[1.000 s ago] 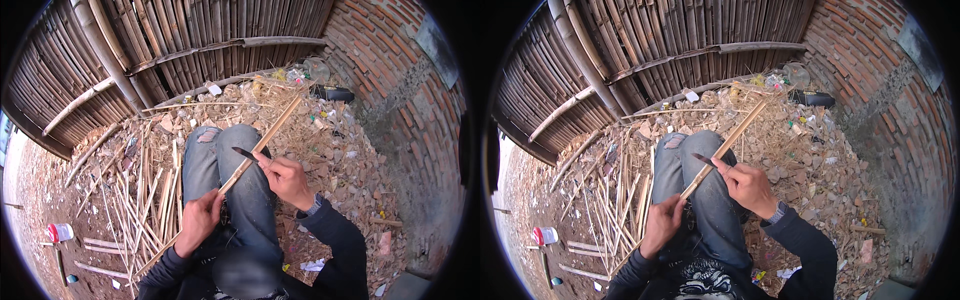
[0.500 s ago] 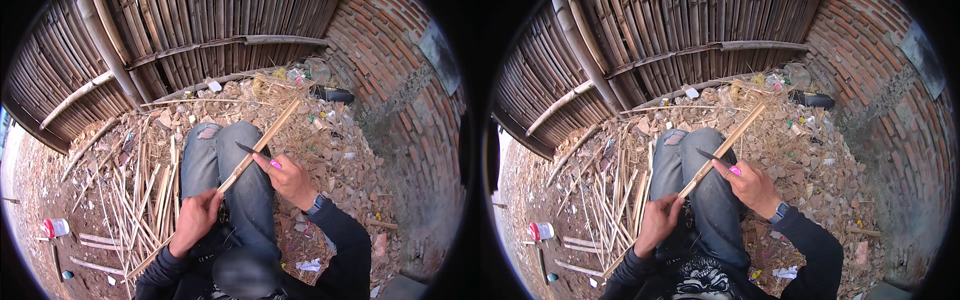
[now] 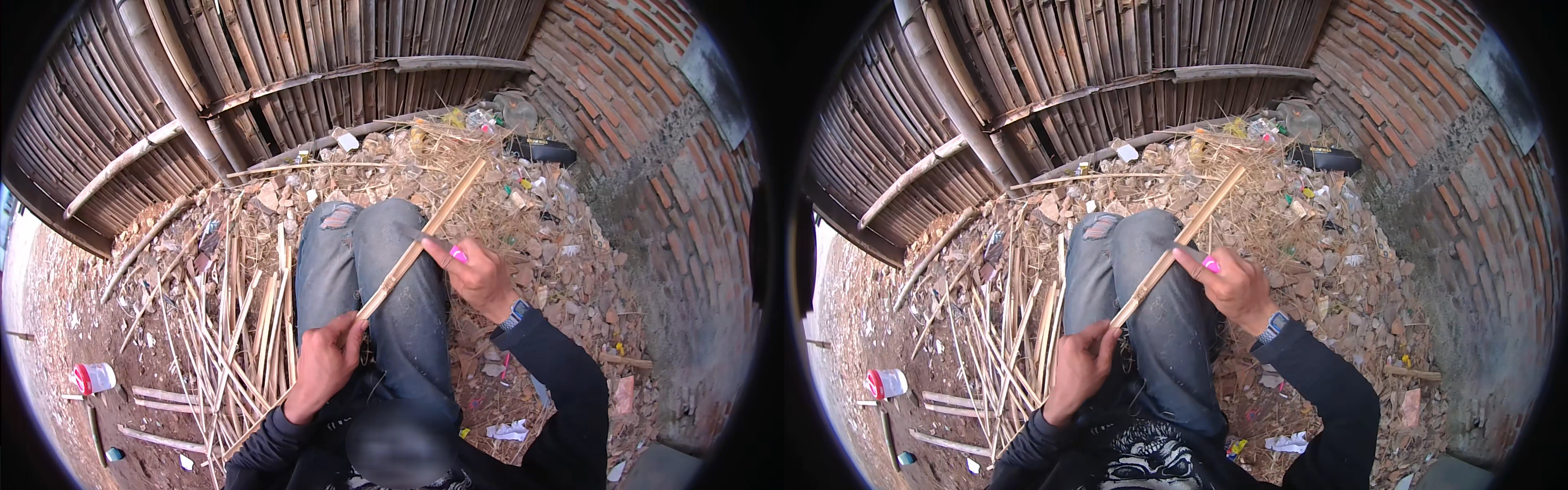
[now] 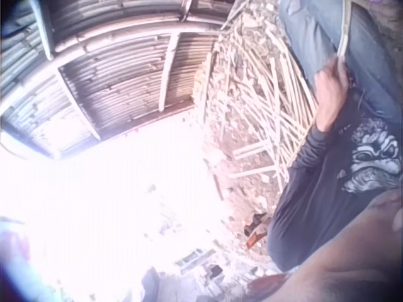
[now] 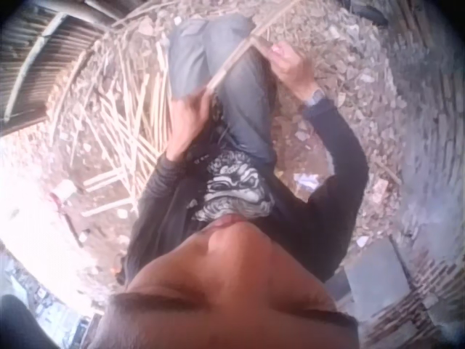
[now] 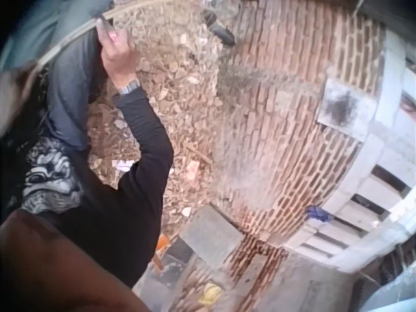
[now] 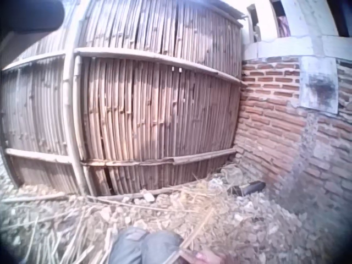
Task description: The person scrapes the outer surface of a bamboo stick using a knife.
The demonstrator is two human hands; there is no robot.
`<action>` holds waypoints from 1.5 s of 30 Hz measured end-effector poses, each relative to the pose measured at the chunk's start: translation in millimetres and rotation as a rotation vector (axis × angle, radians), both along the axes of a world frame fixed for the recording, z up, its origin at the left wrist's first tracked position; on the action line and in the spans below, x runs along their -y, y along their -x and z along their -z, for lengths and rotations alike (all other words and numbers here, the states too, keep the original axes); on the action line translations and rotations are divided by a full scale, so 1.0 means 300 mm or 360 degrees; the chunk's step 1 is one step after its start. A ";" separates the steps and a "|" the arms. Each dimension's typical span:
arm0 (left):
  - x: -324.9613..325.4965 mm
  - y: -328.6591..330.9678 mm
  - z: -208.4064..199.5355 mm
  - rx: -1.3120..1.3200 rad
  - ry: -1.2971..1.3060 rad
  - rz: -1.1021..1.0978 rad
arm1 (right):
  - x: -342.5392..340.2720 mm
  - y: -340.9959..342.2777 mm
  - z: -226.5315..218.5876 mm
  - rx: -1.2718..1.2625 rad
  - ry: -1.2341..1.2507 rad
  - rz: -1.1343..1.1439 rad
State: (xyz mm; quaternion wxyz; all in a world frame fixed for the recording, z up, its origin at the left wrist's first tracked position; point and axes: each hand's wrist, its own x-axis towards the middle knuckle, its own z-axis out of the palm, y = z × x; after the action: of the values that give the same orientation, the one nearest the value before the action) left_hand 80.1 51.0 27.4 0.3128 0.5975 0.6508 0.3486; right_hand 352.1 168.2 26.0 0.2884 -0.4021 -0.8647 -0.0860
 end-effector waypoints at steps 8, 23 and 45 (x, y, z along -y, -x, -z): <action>-0.041 -0.034 0.001 -0.0137 -0.0125 0.0015 | -0.034 -0.005 -0.017 -0.0039 0.0046 0.0062; -0.035 -0.037 -0.009 -0.0123 -0.0153 0.0028 | -0.140 -0.115 -0.029 0.0104 -0.0109 0.0186; -0.017 0.007 -0.040 -0.0114 -0.0103 0.0050 | -0.372 -0.292 -0.001 0.0119 -0.0258 0.0393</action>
State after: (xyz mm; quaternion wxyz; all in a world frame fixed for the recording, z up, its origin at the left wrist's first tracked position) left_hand 77.9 56.1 39.4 0.2753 0.6295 0.6405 0.3431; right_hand 439.7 279.8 26.2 0.2746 -0.4772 -0.8092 -0.2052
